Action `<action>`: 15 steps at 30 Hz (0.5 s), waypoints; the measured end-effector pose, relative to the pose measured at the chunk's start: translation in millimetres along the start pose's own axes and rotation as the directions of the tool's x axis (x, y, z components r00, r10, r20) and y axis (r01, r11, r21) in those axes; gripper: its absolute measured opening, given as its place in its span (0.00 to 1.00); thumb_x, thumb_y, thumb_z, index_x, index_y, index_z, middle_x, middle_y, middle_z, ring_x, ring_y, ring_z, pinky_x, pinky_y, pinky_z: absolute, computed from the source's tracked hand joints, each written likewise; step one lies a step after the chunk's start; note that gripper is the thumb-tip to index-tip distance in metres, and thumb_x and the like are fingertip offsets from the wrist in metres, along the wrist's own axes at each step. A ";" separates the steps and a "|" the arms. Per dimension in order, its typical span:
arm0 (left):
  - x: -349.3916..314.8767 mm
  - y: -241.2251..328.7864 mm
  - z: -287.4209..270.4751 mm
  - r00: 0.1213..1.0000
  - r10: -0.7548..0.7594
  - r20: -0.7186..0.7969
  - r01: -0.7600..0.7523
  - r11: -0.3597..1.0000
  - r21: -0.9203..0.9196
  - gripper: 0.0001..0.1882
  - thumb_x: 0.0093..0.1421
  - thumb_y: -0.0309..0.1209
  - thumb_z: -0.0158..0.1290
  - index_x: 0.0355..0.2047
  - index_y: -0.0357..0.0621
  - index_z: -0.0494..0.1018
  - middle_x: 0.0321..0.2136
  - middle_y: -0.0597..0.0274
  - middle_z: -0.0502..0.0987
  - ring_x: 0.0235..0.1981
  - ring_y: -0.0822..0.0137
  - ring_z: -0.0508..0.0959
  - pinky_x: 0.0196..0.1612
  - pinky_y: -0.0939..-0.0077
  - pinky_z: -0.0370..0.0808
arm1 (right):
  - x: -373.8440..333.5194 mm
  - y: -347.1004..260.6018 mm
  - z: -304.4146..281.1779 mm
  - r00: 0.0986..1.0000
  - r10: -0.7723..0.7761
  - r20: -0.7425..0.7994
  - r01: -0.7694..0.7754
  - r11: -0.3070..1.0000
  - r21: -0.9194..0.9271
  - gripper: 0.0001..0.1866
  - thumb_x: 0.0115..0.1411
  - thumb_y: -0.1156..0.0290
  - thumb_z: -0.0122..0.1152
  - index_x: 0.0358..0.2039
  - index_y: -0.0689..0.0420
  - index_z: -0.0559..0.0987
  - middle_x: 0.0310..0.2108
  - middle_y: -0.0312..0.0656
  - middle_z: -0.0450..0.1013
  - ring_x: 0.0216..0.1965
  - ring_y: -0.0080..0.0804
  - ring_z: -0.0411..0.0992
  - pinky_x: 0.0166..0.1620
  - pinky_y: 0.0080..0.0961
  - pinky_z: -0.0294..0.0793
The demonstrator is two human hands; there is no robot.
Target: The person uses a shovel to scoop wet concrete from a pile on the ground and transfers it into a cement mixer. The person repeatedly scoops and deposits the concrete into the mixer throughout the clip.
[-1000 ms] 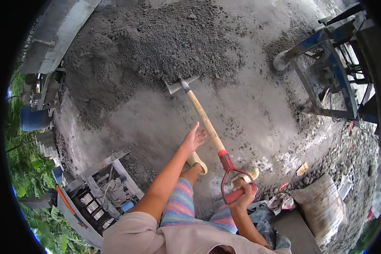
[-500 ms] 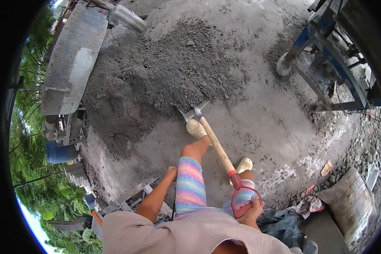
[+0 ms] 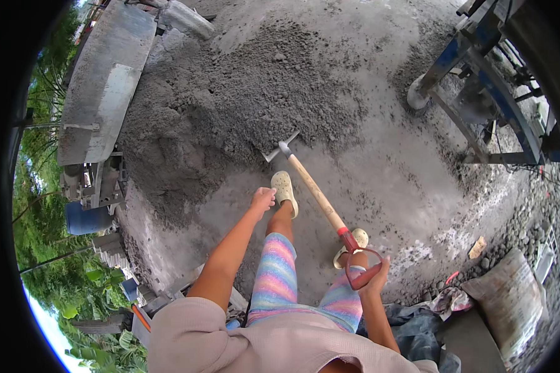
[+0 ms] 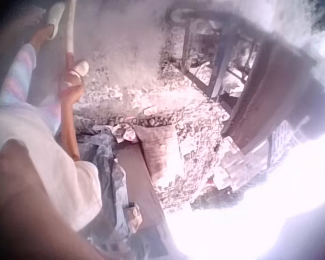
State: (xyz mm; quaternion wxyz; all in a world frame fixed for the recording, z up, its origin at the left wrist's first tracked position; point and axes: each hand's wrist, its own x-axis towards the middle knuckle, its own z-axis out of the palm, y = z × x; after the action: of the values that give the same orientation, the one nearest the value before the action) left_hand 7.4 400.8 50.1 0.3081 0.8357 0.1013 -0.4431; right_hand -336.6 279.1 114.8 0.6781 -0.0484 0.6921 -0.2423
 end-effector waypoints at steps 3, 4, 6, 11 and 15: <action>52.4 -5.6 38.4 0.972 -0.153 0.179 0.173 0.980 -0.101 0.25 0.46 0.48 0.49 0.38 0.44 0.61 0.31 0.60 0.67 0.31 0.67 0.69 0.35 0.68 0.67 | -6.8 7.8 8.7 0.995 -0.023 -0.095 0.029 0.998 0.056 0.23 0.48 0.46 0.44 0.30 0.54 0.63 0.29 0.36 0.59 0.32 0.27 0.61 0.32 0.24 0.62; 78.5 -13.6 52.2 0.944 -0.239 0.228 0.287 0.934 -0.211 0.24 0.44 0.48 0.51 0.36 0.46 0.61 0.28 0.62 0.67 0.28 0.66 0.69 0.34 0.65 0.66 | -8.0 14.8 10.4 0.979 -0.063 -0.192 0.068 0.997 0.021 0.23 0.46 0.43 0.46 0.26 0.52 0.64 0.21 0.35 0.61 0.22 0.26 0.62 0.22 0.22 0.64; 135.3 -30.7 76.5 0.859 -0.415 0.301 0.509 0.755 -0.413 0.24 0.42 0.50 0.53 0.33 0.49 0.61 0.26 0.62 0.67 0.26 0.64 0.70 0.33 0.62 0.66 | -27.6 15.3 29.5 0.947 -0.088 -0.308 0.089 0.996 -0.012 0.23 0.46 0.43 0.46 0.25 0.52 0.64 0.18 0.34 0.60 0.19 0.26 0.61 0.20 0.21 0.63; 260.6 -60.0 80.7 0.835 -0.142 0.532 0.540 0.398 -0.741 0.16 0.42 0.44 0.54 0.15 0.50 0.61 0.13 0.68 0.65 0.17 0.67 0.68 0.26 0.69 0.66 | -22.4 47.2 39.2 0.843 -0.160 -0.513 0.109 0.986 -0.128 0.23 0.47 0.43 0.45 0.19 0.53 0.65 0.11 0.31 0.55 0.14 0.23 0.57 0.16 0.19 0.58; 261.9 -65.2 148.0 0.812 -0.154 0.563 0.570 0.415 -0.709 0.10 0.40 0.33 0.52 0.15 0.47 0.61 0.12 0.65 0.63 0.15 0.68 0.65 0.22 0.72 0.65 | 73.8 55.4 -30.0 0.708 -0.218 -0.672 0.051 0.965 -0.258 0.24 0.47 0.43 0.45 0.17 0.54 0.64 0.10 0.31 0.54 0.12 0.23 0.56 0.14 0.20 0.57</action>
State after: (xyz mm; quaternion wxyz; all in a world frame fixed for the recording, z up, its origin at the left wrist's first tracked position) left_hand 31.9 335.6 -249.7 0.5858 0.4123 0.4216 -0.5560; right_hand -356.6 306.6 23.9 0.3392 -0.0793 0.9128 -0.2134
